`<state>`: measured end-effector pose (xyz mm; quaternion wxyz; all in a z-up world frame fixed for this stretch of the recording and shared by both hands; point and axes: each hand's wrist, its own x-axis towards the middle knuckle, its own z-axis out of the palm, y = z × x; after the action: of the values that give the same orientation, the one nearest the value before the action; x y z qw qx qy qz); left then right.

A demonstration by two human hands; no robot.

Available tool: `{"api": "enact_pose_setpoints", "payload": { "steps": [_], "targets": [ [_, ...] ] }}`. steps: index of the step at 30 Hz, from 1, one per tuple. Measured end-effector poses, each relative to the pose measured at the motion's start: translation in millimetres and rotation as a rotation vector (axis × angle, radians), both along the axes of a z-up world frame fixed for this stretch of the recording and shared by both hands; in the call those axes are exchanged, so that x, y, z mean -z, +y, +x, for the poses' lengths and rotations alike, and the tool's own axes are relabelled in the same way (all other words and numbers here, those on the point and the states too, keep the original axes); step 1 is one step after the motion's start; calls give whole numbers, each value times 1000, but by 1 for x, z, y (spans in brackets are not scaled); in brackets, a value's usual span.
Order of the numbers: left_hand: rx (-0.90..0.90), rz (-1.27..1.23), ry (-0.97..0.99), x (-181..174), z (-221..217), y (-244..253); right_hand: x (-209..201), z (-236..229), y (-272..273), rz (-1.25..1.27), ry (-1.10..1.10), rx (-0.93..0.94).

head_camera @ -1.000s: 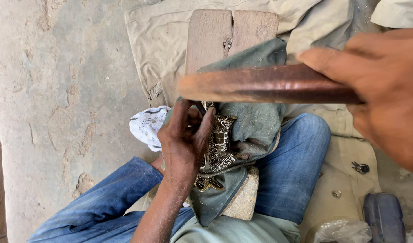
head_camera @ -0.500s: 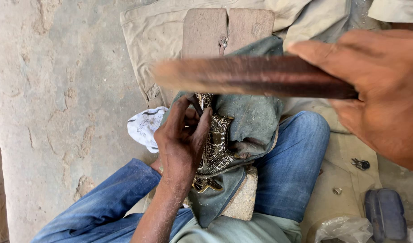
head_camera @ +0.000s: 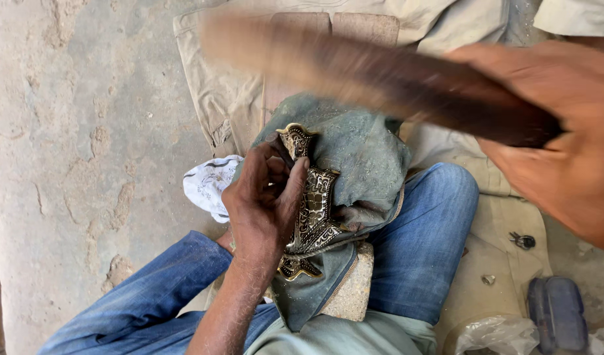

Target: The person holds a decorative metal piece on a cushioned lap rest and repeatedly strikes it with a wooden mallet. The person adjusts the piece's position occasionally while continuing to hammer specific areas.

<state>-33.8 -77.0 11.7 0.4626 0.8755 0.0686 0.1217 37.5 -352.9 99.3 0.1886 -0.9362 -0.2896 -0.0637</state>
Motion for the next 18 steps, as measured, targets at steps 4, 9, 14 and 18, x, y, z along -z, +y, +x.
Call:
{"api": "enact_pose_setpoints", "payload": {
  "steps": [4,9,14,18],
  "targets": [
    [37,81,-103,1,-5,-1,5,-7,-7,164,71,-1],
    [5,2,-71,4,-14,-7,-10,-9,-5,-278,-28,-42],
    [-45,10,-78,8,-8,-3,-18,-5,5,-3,-23,-13],
    [-12,55,-148,4,-10,-3,-8,1,-4,-335,-129,34]
  ]
}}
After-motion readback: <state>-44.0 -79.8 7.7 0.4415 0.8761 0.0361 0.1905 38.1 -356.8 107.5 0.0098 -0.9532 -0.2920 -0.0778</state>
